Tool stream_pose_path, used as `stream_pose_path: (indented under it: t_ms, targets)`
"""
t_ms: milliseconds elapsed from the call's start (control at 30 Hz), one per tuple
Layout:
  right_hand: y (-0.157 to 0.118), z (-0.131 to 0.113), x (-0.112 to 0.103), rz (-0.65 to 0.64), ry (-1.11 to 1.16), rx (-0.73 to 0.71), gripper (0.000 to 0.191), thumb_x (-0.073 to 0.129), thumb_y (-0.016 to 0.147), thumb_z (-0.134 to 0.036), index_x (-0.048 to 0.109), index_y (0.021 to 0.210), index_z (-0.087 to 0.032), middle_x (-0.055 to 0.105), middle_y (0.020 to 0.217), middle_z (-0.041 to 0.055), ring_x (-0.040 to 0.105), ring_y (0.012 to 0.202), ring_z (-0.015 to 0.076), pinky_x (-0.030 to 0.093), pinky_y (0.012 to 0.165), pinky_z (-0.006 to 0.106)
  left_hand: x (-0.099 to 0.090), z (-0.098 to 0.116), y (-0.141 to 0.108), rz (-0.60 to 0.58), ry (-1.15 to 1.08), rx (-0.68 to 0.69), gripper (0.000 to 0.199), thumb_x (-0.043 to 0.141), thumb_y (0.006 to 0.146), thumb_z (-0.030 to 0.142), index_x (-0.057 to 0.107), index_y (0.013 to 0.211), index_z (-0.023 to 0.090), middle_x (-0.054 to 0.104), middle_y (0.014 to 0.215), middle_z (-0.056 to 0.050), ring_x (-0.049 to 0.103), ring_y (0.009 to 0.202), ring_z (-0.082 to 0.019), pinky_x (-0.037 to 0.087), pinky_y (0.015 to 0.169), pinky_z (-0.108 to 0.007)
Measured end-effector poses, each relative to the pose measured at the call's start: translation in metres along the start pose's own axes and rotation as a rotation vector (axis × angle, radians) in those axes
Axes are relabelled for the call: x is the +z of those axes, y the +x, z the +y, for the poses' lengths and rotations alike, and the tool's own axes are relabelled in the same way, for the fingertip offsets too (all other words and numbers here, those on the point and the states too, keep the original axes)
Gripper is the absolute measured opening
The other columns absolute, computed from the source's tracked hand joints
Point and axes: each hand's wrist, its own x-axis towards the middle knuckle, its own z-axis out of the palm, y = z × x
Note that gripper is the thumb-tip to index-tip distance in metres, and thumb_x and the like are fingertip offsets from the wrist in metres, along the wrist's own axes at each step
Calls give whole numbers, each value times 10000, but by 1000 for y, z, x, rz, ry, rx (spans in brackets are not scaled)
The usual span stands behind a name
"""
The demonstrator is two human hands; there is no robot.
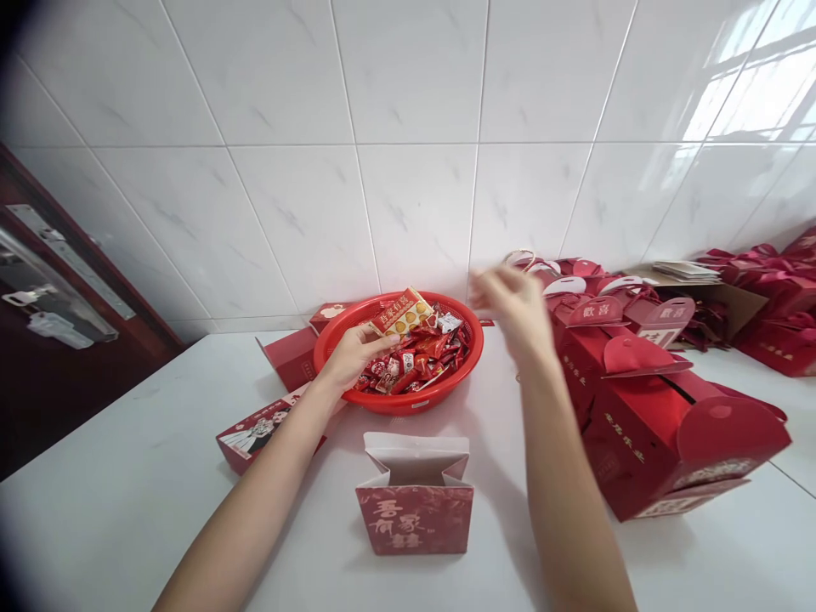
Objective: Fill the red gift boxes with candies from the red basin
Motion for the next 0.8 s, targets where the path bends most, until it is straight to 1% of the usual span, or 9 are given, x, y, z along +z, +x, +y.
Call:
stream_pose_path:
  t_ms: [67, 133, 167, 233, 367, 467, 633, 700, 800]
  targets:
    - [1, 10, 25, -112, 27, 140, 387, 800, 753, -488, 706, 919, -151, 722, 870, 87, 679, 772, 204, 565, 689, 333, 0, 1, -1, -4, 8, 23, 450, 952, 480, 375, 784, 839, 163, 793, 872, -59, 715, 883, -240, 529, 943, -406]
    - [3, 25, 52, -222, 132, 283, 427, 859, 650, -480, 706, 893, -164, 739, 904, 88, 696, 816, 226, 566, 692, 332, 0, 0, -1, -19, 26, 38, 453, 939, 513, 373, 788, 884, 162, 795, 912, -70, 712, 940, -258, 523, 957, -411]
    - [4, 32, 62, -230, 209, 316, 432, 874, 612, -465, 703, 879, -171, 743, 918, 82, 701, 844, 230, 572, 717, 333, -1, -1, 0, -28, 42, 44, 445, 927, 540, 363, 788, 913, 164, 796, 938, -74, 709, 972, -265, 519, 968, -412]
    - [6, 45, 75, -146, 344, 345, 413, 885, 547, -419, 690, 819, -178, 742, 877, 56, 702, 831, 214, 576, 735, 318, -3, -4, 2, -25, 115, 40, 372, 885, 607, 300, 785, 937, 162, 794, 978, -81, 706, 1014, -271, 515, 980, -407]
    - [13, 61, 71, 153, 474, 365, 286, 820, 507, -299, 637, 695, -186, 681, 677, -11, 655, 653, 145, 548, 631, 250, -6, -11, 6, 37, 479, -46, 220, 701, 733, 106, 779, 932, 160, 788, 1055, -90, 712, 1043, -255, 525, 969, -365]
    - [17, 66, 63, 302, 548, 451, 179, 733, 553, -259, 591, 643, -196, 643, 598, -24, 613, 566, 127, 509, 548, 234, -5, -14, 8, -12, 840, -90, 350, 584, 764, 38, 778, 1020, 176, 781, 1102, -84, 699, 1099, -245, 502, 997, -327]
    - [15, 66, 64, 313, 644, 510, 85, 671, 574, -203, 602, 623, -197, 654, 601, -16, 594, 546, 132, 497, 518, 248, 0, -10, 6, -18, 1266, -101, 598, 576, 729, 44, 672, 1306, 170, 678, 1331, -129, 594, 1271, -314, 458, 1047, -360]
    - [13, 64, 66, 315, 628, 485, 97, 696, 568, -198, 619, 626, -193, 657, 606, -20, 585, 544, 126, 480, 501, 237, 2, -8, 5, -26, 1375, -119, 635, 587, 743, 89, 624, 1369, 186, 614, 1416, -138, 535, 1326, -351, 455, 1048, -406]
    - [11, 62, 67, 315, 626, 474, 102, 710, 575, -207, 643, 649, -186, 682, 646, -14, 604, 573, 130, 480, 508, 236, 5, -5, 5, -109, 1517, -178, 632, 610, 762, 174, 593, 1393, 196, 603, 1415, -168, 476, 1361, -387, 460, 1027, -472]
